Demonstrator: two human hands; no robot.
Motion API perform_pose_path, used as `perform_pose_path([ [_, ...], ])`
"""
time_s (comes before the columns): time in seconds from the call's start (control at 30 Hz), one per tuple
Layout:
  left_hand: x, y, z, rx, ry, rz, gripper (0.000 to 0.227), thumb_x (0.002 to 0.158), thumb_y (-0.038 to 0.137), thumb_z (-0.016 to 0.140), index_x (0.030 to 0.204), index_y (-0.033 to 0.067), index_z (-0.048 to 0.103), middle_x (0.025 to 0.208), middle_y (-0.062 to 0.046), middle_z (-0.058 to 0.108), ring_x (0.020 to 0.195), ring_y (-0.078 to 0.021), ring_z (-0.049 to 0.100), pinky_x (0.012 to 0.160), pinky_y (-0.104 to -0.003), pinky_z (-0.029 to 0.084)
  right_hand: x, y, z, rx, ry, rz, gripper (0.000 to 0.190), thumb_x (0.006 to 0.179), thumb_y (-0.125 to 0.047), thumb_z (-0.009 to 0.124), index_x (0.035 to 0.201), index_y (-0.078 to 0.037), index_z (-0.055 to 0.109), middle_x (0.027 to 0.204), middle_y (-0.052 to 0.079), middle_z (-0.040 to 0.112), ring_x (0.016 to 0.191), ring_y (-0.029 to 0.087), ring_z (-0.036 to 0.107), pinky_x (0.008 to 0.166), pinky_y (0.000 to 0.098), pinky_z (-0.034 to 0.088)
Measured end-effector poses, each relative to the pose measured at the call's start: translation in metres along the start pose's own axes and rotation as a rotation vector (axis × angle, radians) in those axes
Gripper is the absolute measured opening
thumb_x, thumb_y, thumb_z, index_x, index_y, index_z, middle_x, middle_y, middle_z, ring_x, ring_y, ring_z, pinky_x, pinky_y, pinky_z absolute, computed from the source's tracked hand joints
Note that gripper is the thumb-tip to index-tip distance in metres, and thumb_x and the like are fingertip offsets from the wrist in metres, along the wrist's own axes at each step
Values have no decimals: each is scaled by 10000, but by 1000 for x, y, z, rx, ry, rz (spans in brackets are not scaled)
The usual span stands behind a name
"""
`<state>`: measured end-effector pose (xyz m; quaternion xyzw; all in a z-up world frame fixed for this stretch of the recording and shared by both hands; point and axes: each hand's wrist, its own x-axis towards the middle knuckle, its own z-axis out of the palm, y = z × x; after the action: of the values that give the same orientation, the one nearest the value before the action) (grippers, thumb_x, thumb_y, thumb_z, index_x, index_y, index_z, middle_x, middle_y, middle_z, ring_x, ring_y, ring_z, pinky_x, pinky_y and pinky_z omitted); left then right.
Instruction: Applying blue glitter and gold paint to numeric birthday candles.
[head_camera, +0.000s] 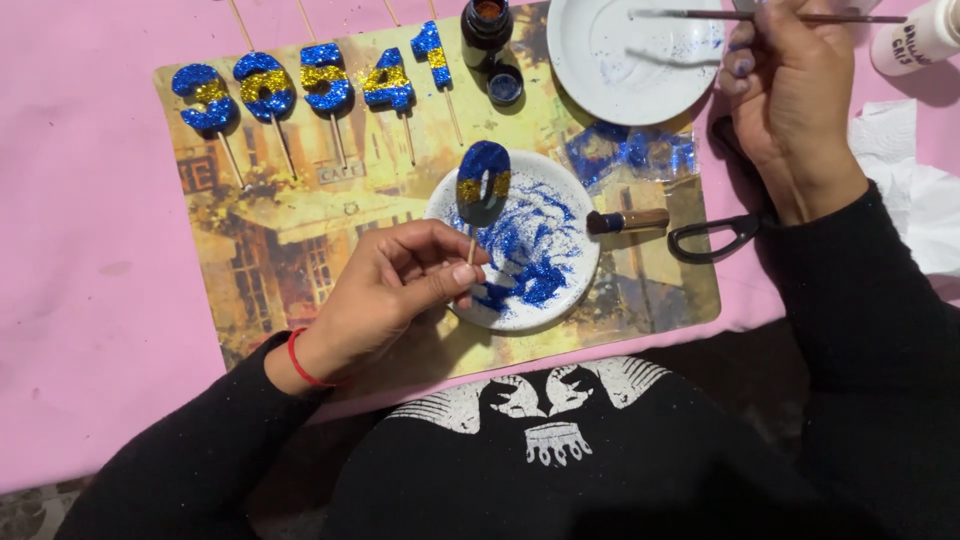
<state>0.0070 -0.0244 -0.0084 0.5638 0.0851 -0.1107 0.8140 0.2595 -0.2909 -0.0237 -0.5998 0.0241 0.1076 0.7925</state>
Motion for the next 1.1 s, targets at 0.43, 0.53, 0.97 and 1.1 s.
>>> perform_pose_path([
  [0.43,-4,-5,-1,-170,-163,-73,160,838,6,673,978,-70,665,940,-201,719,666,-198,686,659,-272,600,-70,-25,25,17,-24,-216,310,915,-433,570,867,-129,601,761,7,615,625,87,594,499,194,438],
  [0.53,-5,-5,0,-174,-172,-91,179,824,17,691,971,-83,675,835,-189,714,644,-216,698,642,-266,600,-136,-26,56,-445,-210,-610,488,1127,-369,318,870,39,385,638,172,394,444,195,369,428,259,292],
  [0.97,-8,-5,4,-156,-219,-49,149,826,51,700,923,-60,676,806,-174,713,640,-192,705,650,-286,623,-129,10,29,-481,-915,-980,258,936,-182,481,1009,66,487,763,185,547,635,294,606,617,371,569],
  [1.1,-7,-6,4,-159,-204,-74,147,828,48,697,927,-59,679,807,-173,714,645,-190,707,642,-284,620,-125,12,30,-419,-901,-1009,233,954,-160,458,989,69,479,721,184,525,576,292,574,560,377,533],
])
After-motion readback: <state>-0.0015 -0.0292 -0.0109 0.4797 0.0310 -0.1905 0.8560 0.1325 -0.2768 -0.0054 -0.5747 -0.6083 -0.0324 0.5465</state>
